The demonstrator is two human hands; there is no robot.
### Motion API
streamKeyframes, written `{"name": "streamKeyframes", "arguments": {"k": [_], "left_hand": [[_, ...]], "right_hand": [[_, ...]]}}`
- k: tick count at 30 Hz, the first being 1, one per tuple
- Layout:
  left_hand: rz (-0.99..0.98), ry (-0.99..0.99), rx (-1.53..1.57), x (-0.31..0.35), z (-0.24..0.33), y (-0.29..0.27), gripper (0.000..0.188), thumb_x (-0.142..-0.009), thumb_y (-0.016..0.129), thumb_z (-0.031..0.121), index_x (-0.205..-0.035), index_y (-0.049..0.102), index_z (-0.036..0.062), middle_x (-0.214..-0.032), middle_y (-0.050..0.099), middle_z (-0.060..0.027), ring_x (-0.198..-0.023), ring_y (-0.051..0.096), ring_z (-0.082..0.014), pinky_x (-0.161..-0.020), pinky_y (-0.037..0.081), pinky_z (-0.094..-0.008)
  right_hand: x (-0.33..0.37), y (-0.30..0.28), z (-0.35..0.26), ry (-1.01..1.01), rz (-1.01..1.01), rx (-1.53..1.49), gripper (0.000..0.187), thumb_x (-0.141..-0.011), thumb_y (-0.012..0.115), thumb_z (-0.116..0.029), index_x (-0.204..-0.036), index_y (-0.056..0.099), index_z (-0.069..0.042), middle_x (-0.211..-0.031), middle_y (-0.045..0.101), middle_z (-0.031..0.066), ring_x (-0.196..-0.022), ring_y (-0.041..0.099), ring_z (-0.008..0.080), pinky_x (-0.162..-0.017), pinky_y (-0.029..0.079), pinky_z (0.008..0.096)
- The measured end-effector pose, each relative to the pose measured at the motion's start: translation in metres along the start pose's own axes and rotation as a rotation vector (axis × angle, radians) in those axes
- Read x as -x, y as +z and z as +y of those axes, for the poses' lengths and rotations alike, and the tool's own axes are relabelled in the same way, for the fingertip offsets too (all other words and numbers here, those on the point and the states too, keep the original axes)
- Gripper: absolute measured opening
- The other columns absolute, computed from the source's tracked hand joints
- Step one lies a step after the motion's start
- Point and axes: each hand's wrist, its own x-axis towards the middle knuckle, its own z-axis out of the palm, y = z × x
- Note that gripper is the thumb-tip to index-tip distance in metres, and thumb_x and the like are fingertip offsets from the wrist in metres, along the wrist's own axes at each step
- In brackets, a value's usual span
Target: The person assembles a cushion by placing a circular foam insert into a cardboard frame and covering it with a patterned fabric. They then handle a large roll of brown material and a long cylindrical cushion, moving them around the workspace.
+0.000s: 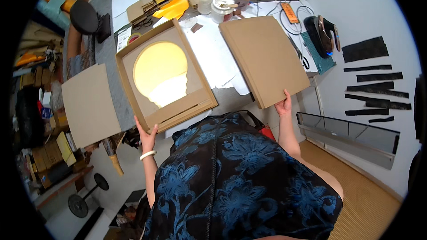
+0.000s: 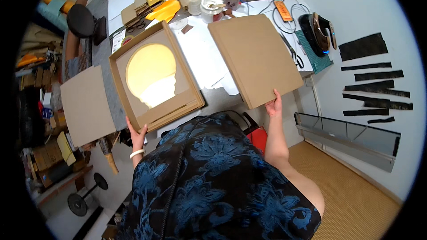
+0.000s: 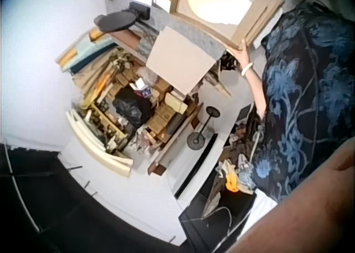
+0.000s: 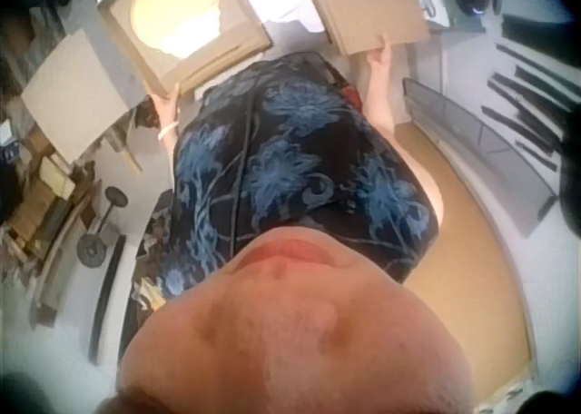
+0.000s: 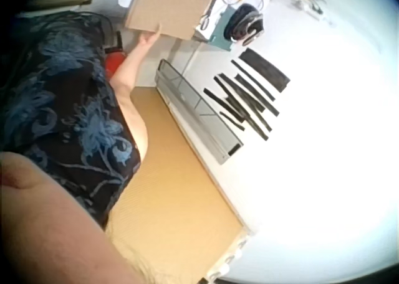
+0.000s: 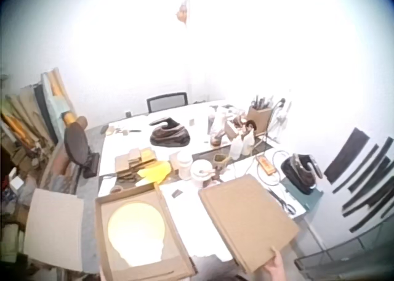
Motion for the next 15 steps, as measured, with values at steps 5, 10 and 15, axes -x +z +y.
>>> {"name": "streamKeyframes", "arguments": {"k": [5,10,15], "left_hand": [[0.024,0.003,-0.021,-0.003,-0.006,-0.006,0.106,-0.081,0.081,0.019,-0.159,0.010,0.0096,-0.159,0.024,-0.0191,-0.142,0.033,-0.0310,-0.115,0.031,-0.0410],[0.004,0.020,-0.003,-0.003,0.003,-0.004,0.104,-0.081,0.080,0.017,-0.158,0.011,0.0082,-0.155,0.028,-0.0199,-0.139,0.037,-0.0304,-0.113,0.034,-0.0401],[0.097,0.077,-0.236,0.001,0.006,-0.001,0.100,-0.080,0.080,0.018,-0.157,0.016,0.0053,-0.150,0.034,-0.0247,-0.137,0.039,-0.0360,-0.114,0.034,-0.0431]], "right_hand": [[0.011,0.041,0.000,-0.092,-0.083,-0.006,0.037,-0.096,0.059,-0.018,-0.130,0.056,-0.003,-0.128,0.064,0.0108,-0.116,0.063,0.0241,-0.097,0.054,0.0390],[0.018,0.062,-0.006,-0.198,-0.016,0.036,0.036,-0.091,0.063,-0.009,-0.127,0.057,-0.003,-0.118,0.066,0.0064,-0.108,0.063,0.0221,-0.094,0.053,0.0373],[0.115,0.108,0.009,-0.295,0.012,0.024,0.043,-0.091,0.062,-0.010,-0.132,0.053,-0.001,-0.127,0.061,0.0102,-0.121,0.056,0.0248,-0.104,0.046,0.0407]]}}
